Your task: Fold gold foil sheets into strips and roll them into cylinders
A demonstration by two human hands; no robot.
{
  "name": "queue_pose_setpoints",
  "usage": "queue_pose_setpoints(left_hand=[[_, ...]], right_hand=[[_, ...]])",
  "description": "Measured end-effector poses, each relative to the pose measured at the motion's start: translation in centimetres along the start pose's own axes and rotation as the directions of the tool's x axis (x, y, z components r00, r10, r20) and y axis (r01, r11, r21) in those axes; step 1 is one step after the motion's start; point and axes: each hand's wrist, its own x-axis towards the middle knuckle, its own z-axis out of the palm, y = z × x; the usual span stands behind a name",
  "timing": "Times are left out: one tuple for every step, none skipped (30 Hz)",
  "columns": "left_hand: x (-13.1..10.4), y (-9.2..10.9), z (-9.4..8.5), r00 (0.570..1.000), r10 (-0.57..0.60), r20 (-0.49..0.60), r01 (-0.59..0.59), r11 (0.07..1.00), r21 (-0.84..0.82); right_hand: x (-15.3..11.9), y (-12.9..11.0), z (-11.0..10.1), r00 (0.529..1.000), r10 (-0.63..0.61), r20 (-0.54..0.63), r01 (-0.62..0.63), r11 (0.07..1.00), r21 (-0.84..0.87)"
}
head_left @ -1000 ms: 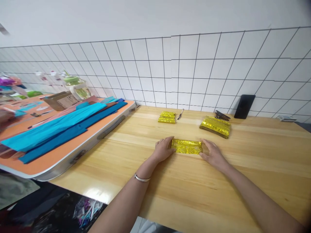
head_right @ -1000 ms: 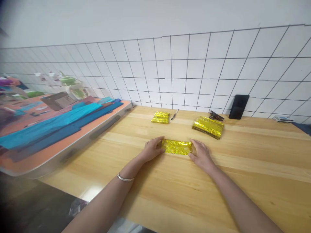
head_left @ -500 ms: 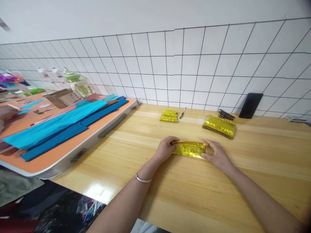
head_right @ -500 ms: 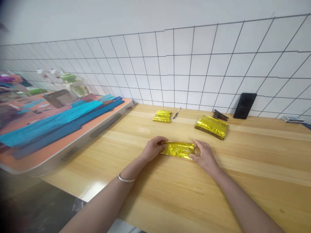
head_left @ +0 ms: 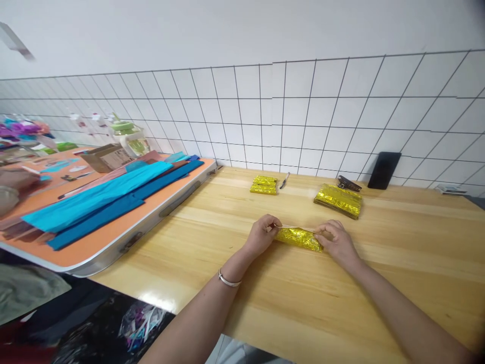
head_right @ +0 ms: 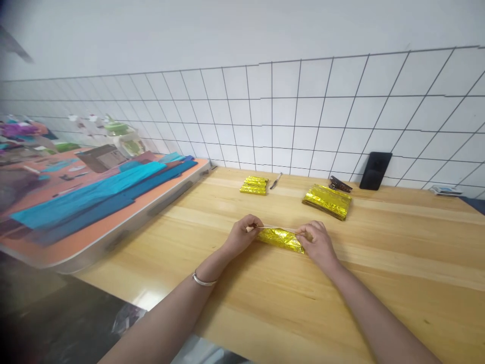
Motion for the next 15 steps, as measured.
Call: queue_pose_setpoints(left_hand=[[-0.1, 0.2, -0.1, 1.000, 0.013, 0.006, -0.013, 1.000, 0.006], [-0.1, 0.5, -0.1, 1.000, 0.024, 0.011, -0.024, 1.000, 0.014], [0.0, 0.7, -0.2, 0.999, 0.033, 0.018, -0.033, 0.999, 0.024], [0.0, 0.9, -0.3, 0.999, 0.040, 0.027, -0.041, 0.999, 0.035], [0.1, 1.1, -0.4, 0.998, 0.048, 0.040, -0.050, 0.998, 0.046], [0.2, 1.3, -0.5, 0.997, 0.058, 0.056, -0.061, 0.997, 0.057], [0.3, 1.5, -0.6, 0.995, 0.069, 0.074, -0.074, 0.995, 0.067], [0.3, 1.6, -0.8, 0.992, 0.082, 0.093, -0.089, 0.993, 0.076], [0.3, 1.7, -1.0, 0.989, 0.096, 0.110, -0.106, 0.991, 0.084], [0.2, 1.8, -1.1, 0.986, 0.110, 0.127, -0.122, 0.988, 0.091], [0.1, 1.9, -1.3, 0.982, 0.123, 0.143, -0.138, 0.986, 0.097], [-0.2, 1.9, -1.4, 0.978, 0.136, 0.160, -0.153, 0.983, 0.101], [-0.4, 1.9, -1.6, 0.973, 0.148, 0.179, -0.168, 0.980, 0.103], [-0.8, 2.0, -1.6, 0.967, 0.159, 0.200, -0.183, 0.978, 0.105], [-1.2, 2.0, -1.7, 0.960, 0.170, 0.224, -0.197, 0.975, 0.105]], right_hand=[[0.0, -0.2, -0.1, 1.000, -0.004, -0.005, 0.004, 1.000, 0.001], [0.0, -0.3, -0.3, 1.000, -0.009, -0.010, 0.009, 1.000, 0.003], [0.1, -0.5, -0.4, 1.000, -0.015, -0.012, 0.015, 1.000, 0.005], [0.2, -0.6, -0.5, 1.000, -0.023, -0.012, 0.023, 1.000, 0.008], [0.3, -0.7, -0.6, 0.999, -0.033, -0.009, 0.033, 0.999, 0.010], [0.4, -0.8, -0.7, 0.999, -0.043, -0.005, 0.043, 0.999, 0.012], [0.5, -1.0, -0.8, 0.999, -0.055, 0.002, 0.055, 0.998, 0.014], [0.5, -1.1, -0.8, 0.998, -0.068, 0.011, 0.068, 0.998, 0.015], [0.6, -1.2, -0.8, 0.996, -0.083, 0.022, 0.082, 0.996, 0.017], [0.5, -1.4, -0.8, 0.994, -0.099, 0.036, 0.098, 0.995, 0.019], [0.4, -1.6, -0.9, 0.992, -0.117, 0.052, 0.116, 0.993, 0.022], [0.2, -1.7, -0.9, 0.989, -0.134, 0.067, 0.133, 0.991, 0.024], [-0.1, -1.9, -1.0, 0.985, -0.150, 0.081, 0.148, 0.989, 0.028], [-0.5, -2.0, -1.1, 0.981, -0.167, 0.095, 0.165, 0.986, 0.030], [-1.0, -2.2, -1.3, 0.977, -0.184, 0.111, 0.182, 0.983, 0.030]])
